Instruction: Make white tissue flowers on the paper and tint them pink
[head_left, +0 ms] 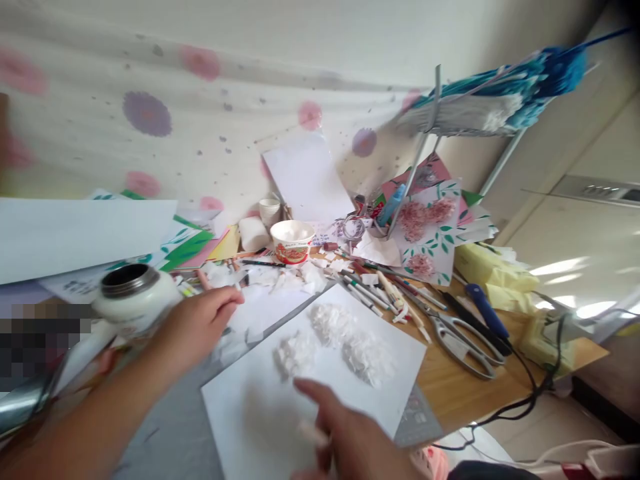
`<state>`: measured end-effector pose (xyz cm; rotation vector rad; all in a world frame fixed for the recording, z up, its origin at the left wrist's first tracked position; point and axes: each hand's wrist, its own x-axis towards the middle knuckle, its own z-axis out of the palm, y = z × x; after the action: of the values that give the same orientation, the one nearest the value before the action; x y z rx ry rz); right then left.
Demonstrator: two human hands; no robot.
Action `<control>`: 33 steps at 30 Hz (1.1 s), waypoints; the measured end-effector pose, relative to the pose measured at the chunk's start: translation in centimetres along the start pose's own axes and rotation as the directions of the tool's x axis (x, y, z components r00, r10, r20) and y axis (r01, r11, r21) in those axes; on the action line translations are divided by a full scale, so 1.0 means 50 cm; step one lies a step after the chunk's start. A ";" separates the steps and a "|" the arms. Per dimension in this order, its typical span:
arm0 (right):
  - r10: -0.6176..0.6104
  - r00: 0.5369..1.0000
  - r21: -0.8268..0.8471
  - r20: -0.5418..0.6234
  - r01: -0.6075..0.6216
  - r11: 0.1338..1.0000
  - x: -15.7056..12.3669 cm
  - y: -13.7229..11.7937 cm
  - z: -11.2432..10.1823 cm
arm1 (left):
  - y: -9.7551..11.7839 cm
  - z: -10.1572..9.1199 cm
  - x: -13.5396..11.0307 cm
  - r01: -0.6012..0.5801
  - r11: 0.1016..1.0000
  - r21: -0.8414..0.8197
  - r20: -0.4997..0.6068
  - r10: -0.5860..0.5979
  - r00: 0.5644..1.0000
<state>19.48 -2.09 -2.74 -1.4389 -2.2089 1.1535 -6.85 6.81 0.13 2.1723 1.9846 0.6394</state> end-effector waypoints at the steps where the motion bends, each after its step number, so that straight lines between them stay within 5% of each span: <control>1: -0.074 0.992 -0.058 -0.098 0.068 0.996 0.014 0.007 -0.037 | -0.001 0.005 0.000 0.001 1.000 -0.010 -0.009 -0.001 1.000; 6: -0.041 0.883 -0.200 -0.468 -0.060 0.978 0.076 0.089 -0.224 | -0.016 0.031 0.005 0.009 1.000 -0.011 0.000 -0.009 1.000; 10: 0.097 0.770 -0.246 -0.631 -0.317 0.916 0.026 0.196 -0.334 | -0.046 0.053 0.015 -0.002 0.999 -0.037 0.069 0.004 0.998; 14: 0.305 0.502 -0.107 -0.809 -0.636 0.764 -0.057 0.307 -0.402 | -0.061 0.081 0.014 -0.046 0.999 -0.029 -0.103 0.042 0.994; 16: 0.338 0.417 -0.049 -0.844 -0.687 0.725 -0.071 0.351 -0.420 | -0.050 0.084 0.009 -0.066 0.998 -0.022 -0.146 0.062 0.987; 22: 0.396 0.450 -0.054 -0.801 -0.713 0.700 -0.036 0.405 -0.431 | 0.011 0.053 -0.002 -0.050 0.998 -0.036 0.204 0.057 0.977; 29: 0.338 0.358 0.068 -0.871 -0.593 0.802 -0.066 0.307 -0.402 | 0.039 0.042 -0.027 -0.141 0.990 -0.027 0.264 0.143 0.954; 31: 0.321 0.395 0.128 -0.861 -0.441 0.888 -0.075 0.259 -0.368 | 0.041 0.047 -0.033 -0.226 0.974 0.026 0.236 0.214 0.948; 33: 0.313 0.499 0.216 -0.808 -0.242 0.946 -0.078 0.212 -0.324 | 0.048 0.053 -0.041 -0.317 0.944 0.088 0.133 0.305 0.943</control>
<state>37.87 4.27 0.74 -1.8322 -1.2517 0.3948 -3.72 4.99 -1.84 2.5530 1.6680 0.4348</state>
